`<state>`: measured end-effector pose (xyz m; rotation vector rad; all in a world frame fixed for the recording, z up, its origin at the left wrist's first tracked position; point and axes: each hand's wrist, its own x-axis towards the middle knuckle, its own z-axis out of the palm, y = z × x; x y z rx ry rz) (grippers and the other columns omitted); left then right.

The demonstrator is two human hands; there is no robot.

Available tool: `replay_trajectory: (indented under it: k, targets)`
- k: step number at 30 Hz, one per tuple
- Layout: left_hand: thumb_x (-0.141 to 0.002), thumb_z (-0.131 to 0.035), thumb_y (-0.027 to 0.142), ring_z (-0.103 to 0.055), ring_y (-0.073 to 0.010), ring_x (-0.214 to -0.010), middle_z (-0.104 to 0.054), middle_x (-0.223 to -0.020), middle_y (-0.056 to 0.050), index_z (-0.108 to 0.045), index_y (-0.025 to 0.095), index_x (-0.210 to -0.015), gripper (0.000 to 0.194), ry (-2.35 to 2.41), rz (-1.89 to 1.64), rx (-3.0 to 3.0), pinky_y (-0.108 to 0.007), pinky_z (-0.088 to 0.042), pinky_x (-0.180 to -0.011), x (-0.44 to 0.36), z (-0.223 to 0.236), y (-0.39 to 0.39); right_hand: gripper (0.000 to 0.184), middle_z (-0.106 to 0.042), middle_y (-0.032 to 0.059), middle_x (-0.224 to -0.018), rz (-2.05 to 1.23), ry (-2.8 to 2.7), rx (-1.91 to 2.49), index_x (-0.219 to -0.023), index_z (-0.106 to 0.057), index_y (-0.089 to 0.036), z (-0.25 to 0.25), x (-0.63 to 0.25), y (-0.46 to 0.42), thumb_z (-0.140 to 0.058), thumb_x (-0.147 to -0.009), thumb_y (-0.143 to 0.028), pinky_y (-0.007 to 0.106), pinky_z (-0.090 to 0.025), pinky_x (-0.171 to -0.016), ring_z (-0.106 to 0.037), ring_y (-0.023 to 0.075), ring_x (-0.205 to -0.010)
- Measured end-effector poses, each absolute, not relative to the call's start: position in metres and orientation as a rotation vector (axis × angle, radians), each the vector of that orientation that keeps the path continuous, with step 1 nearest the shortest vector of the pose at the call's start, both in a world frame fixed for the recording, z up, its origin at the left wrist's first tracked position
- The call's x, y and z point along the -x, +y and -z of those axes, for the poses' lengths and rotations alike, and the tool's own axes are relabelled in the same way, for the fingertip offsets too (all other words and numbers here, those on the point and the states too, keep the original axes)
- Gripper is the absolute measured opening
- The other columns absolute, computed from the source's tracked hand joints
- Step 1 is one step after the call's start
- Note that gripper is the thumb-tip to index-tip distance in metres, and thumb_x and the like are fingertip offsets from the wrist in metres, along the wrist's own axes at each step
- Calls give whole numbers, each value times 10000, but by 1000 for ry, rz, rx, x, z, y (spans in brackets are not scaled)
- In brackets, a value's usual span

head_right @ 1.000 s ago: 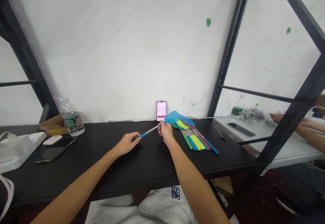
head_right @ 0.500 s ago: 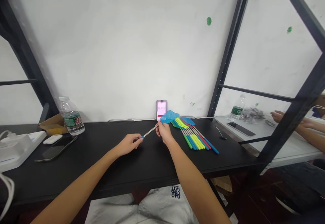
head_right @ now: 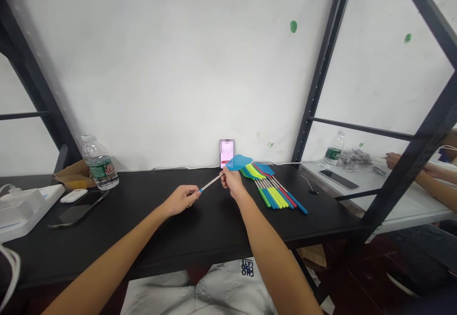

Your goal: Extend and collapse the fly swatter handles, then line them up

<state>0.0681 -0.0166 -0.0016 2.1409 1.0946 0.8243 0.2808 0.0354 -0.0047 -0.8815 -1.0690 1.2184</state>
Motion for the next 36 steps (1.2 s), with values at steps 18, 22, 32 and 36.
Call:
replay_trajectory:
  k: [18, 22, 32, 36]
  targets:
    - [-851, -484, 379, -407, -78, -455, -461, -463, 55, -522, 162, -684, 277, 901, -758, -1959, -217, -308, -514, -62, -1, -13, 345, -394, -58, -468, -1178, -932, 759, -633, -536, -163, -8, -308, 41, -732, -700, -439, 189, -235, -361, -348, 54, -400]
    - [-854, -486, 391, -416, -79, -463, -479, -478, 48, -535, 161, -692, 285, 879, -677, -1986, -220, -316, -526, -56, -5, -15, 318, -354, -71, -466, -1096, -781, 733, -629, -513, -168, -9, -331, 48, -715, -728, -393, 184, -246, -357, -350, 53, -406]
    - [-852, -490, 422, -430, -89, -472, -491, -468, 39, -553, 162, -692, 311, 890, -589, -2015, -227, -351, -550, -46, -9, -7, 263, -379, -63, -498, -1089, -656, 753, -639, -508, -159, -4, -337, 54, -681, -774, -304, 172, -242, -341, -362, 49, -422]
    - [-855, -486, 436, -427, -86, -473, -499, -477, 37, -557, 161, -698, 324, 888, -579, -2023, -225, -353, -549, -43, -8, -8, 257, -341, -73, -474, -1098, -657, 767, -640, -507, -162, -2, -336, 54, -654, -798, -302, 167, -245, -346, -363, 53, -415]
